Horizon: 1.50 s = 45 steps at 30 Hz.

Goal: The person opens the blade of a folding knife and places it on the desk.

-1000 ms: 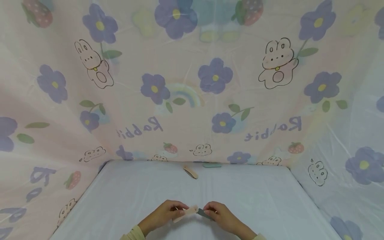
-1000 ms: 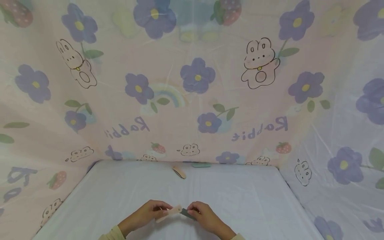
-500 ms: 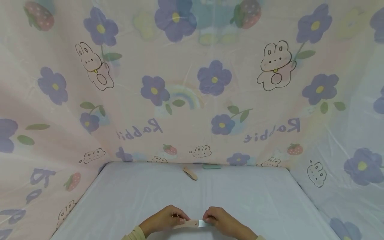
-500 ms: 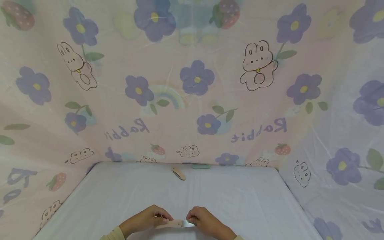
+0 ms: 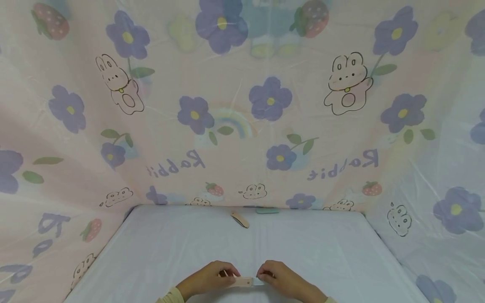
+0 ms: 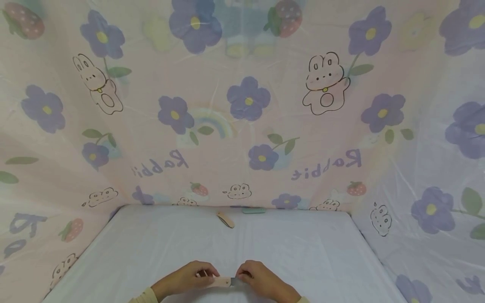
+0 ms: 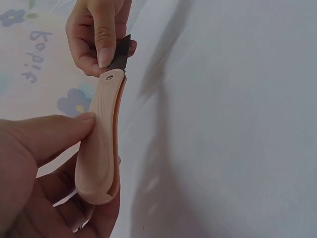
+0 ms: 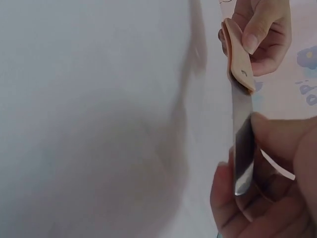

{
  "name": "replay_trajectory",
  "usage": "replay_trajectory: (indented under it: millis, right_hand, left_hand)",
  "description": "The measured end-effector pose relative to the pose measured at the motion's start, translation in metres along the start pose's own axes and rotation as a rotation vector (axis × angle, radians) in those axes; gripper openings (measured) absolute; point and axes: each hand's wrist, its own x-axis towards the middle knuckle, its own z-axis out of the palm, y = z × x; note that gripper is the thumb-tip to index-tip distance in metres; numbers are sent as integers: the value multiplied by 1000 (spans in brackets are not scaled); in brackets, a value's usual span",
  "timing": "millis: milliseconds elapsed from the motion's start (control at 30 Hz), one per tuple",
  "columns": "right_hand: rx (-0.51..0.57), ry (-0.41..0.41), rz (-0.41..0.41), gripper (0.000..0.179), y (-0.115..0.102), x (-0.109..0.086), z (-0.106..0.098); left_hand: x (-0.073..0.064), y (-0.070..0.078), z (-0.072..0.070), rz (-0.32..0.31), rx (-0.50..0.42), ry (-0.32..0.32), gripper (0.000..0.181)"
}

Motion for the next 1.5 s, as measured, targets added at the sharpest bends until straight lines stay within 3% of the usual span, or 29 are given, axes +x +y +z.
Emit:
replay_trajectory:
  millis: [233,367,500,700,833,967,1200,1500]
  right_hand:
    - [-57,3,-84,12,8,-4,4]
    - [-78,10,-77,10,12,-6,6]
    - [-184,59,-49,6,12,-4,7]
    - [-412,157,-44,11,10,4,3]
    - [-532,220,-46,13,14,9,-3]
    - [-620,285,-56,14,23,16,-10]
    - [-742,380,-90,18,44,35,-18]
    - [-777,430,-99,17,59,56,-20]
  left_hand:
    - [0,0,3,11,43,31,16]
    - [0,-5,7,25,113,53,12]
    - [6,-7,9,15,202,103,11]
    - [24,0,9,24,461,189,10]
    - [38,5,9,75,673,252,9]
    - [55,3,8,117,798,317,10]
    - [81,-12,4,156,892,404,13]
    - [101,-27,3,97,928,503,15]
